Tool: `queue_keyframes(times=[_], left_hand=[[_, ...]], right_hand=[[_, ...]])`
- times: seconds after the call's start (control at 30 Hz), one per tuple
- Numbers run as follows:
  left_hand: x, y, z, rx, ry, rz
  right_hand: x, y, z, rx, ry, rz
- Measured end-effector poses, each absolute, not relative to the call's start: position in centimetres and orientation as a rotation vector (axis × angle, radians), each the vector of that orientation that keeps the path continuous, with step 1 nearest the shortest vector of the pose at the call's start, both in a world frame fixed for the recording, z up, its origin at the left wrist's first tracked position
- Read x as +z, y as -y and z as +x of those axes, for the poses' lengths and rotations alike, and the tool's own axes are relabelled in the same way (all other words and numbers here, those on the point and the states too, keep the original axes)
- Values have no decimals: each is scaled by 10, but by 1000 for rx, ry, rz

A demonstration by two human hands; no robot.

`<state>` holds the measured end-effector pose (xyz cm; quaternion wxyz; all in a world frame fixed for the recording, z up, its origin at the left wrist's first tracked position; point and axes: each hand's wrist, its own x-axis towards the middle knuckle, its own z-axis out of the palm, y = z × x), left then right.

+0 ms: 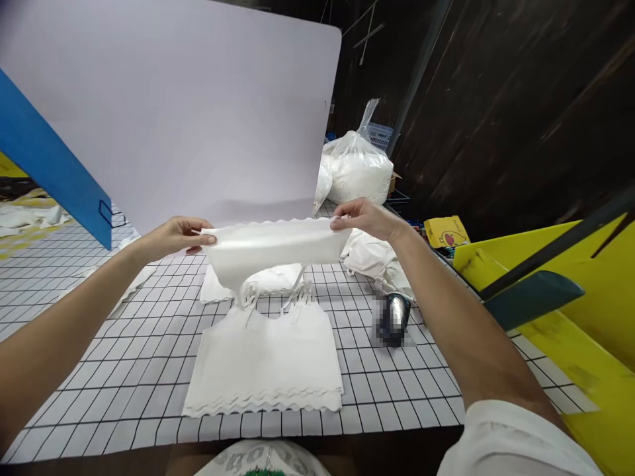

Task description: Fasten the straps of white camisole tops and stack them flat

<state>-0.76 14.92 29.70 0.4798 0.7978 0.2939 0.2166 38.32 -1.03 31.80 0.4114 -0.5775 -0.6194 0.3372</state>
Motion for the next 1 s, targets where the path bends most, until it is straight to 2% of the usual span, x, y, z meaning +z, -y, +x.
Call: queue_keyframes(times=[0.3,0.4,0.53,0.63,0.8,1.0], left_hand=[[280,-137,-15,1003,-912,2113],[247,-105,-34,972,-914,2103],[176,-64,-59,727,-957,2029],[140,-40,-71,737,-932,2048],[132,-4,-85,816,-819,2223],[109,24,-96,826,-714,2389]], right_hand=[[292,23,370,493,1536,-1536],[258,52,356,447,1664,-1586],[192,85,337,443,1864,-1611],[162,105,327,345,1929,-1563],[157,147,307,158,1938,-1425],[135,187,282,177,2019,-1388]])
